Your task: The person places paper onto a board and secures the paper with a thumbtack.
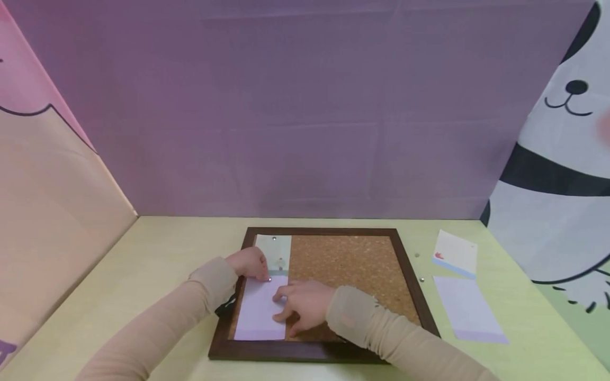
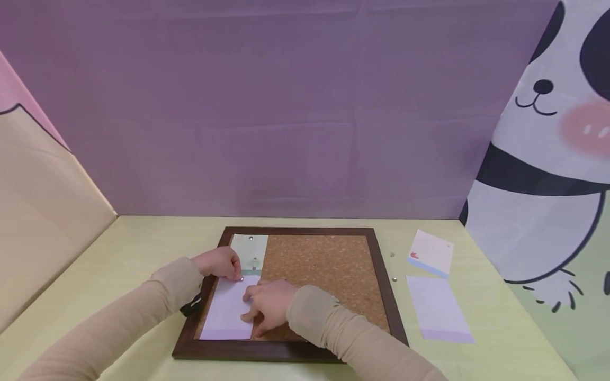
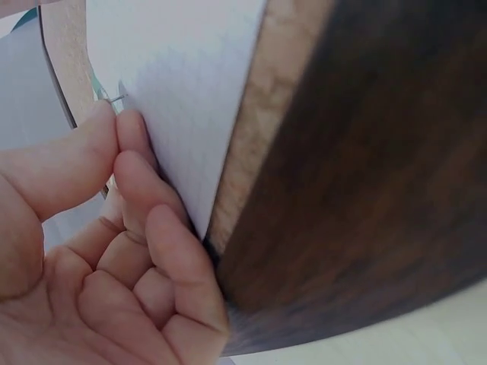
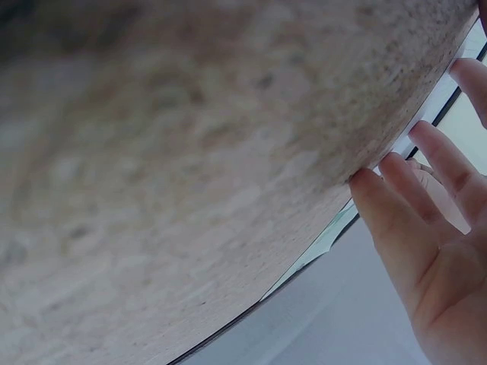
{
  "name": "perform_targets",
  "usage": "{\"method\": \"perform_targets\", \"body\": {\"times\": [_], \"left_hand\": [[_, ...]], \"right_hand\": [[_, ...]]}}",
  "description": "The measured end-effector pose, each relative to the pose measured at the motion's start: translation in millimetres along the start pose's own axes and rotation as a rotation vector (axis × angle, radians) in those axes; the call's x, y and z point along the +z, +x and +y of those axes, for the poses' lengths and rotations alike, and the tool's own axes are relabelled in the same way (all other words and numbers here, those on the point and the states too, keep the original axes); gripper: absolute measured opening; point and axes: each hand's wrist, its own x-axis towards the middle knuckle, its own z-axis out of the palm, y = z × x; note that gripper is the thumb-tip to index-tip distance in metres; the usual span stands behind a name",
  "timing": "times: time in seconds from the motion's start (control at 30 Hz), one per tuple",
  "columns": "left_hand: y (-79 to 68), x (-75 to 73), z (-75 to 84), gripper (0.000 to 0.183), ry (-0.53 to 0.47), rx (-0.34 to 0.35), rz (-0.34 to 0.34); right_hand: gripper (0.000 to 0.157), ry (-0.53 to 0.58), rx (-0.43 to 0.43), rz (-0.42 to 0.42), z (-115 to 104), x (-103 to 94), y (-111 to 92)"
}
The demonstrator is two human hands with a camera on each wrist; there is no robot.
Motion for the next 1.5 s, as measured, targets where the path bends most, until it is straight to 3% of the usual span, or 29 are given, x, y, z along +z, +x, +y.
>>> {"method": "perform_targets", "body": {"times": [0.3,1.5], "left_hand": [[0.7,2.7,1.5,0.012,0.045,0.019,0.035],[0.1,3.1,13.9,0.015,0.118,-0.009,0.050]], "right_hand": [[0.038,0.003,-0.005,0.003,1.1,0.8,0.5],[0.039,0.016,-0.001,-0.001,0.9,1.0,0.0]]}}
